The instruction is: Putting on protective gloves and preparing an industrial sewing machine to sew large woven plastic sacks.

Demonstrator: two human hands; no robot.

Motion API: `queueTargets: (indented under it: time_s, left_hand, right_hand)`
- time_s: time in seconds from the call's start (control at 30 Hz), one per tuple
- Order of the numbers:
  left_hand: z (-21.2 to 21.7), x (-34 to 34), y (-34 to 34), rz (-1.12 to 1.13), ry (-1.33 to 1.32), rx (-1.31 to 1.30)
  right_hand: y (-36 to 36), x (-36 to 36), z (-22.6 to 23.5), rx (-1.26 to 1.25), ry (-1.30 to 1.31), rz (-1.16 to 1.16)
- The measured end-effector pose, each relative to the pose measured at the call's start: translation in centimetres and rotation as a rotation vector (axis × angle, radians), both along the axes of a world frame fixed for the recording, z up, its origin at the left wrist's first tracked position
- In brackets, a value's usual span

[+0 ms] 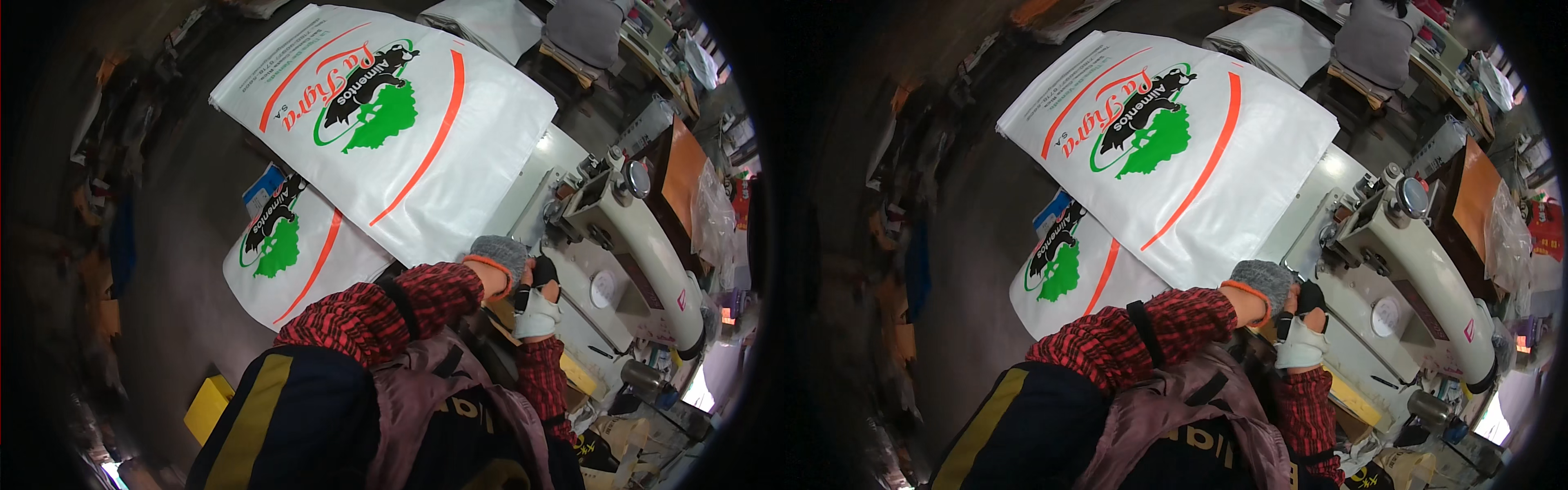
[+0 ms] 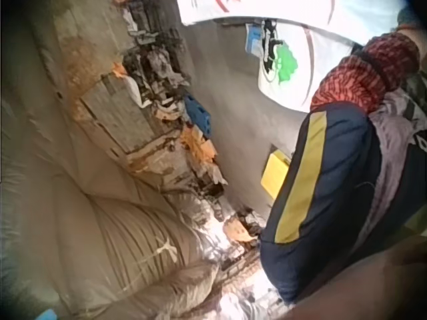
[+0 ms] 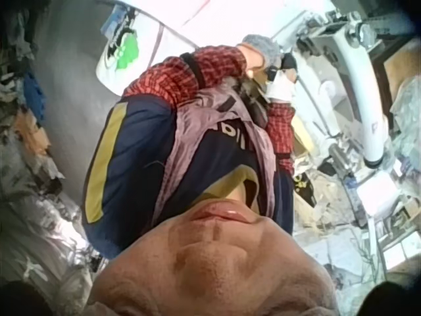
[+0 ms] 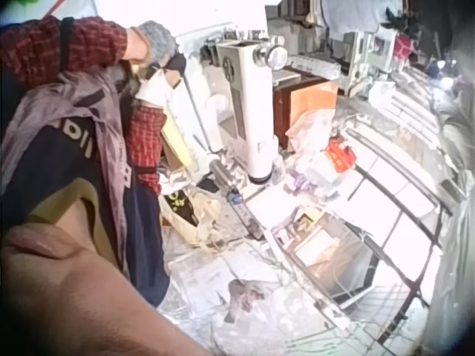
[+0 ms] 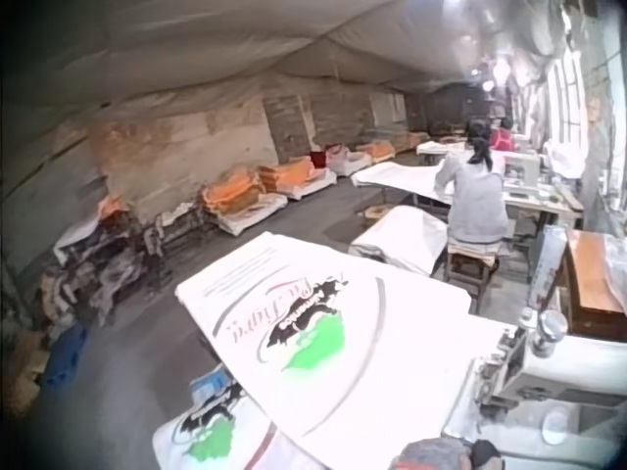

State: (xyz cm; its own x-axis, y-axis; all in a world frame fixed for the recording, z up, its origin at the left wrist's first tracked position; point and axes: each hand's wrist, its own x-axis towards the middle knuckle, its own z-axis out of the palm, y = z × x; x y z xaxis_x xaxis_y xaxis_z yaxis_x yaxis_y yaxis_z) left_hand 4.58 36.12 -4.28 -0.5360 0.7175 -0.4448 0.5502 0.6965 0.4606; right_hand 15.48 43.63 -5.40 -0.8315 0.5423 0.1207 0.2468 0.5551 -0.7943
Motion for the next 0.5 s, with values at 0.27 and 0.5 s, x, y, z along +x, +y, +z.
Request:
queueTargets:
  time_s: [0.27, 0.5]
  left_hand:
    - [-1.7, -1.5, 0.2, 0.244, 0.302, 0.356]
    - [-0.5, -0.3, 0.7, 0.674, -0.629, 0.767]
  right_hand:
    - [0.3, -1.5, 6.1, 0.296, 0.14, 0.153]
    - [0.6, -1.5, 5.6, -0.137, 0.15, 0.018]
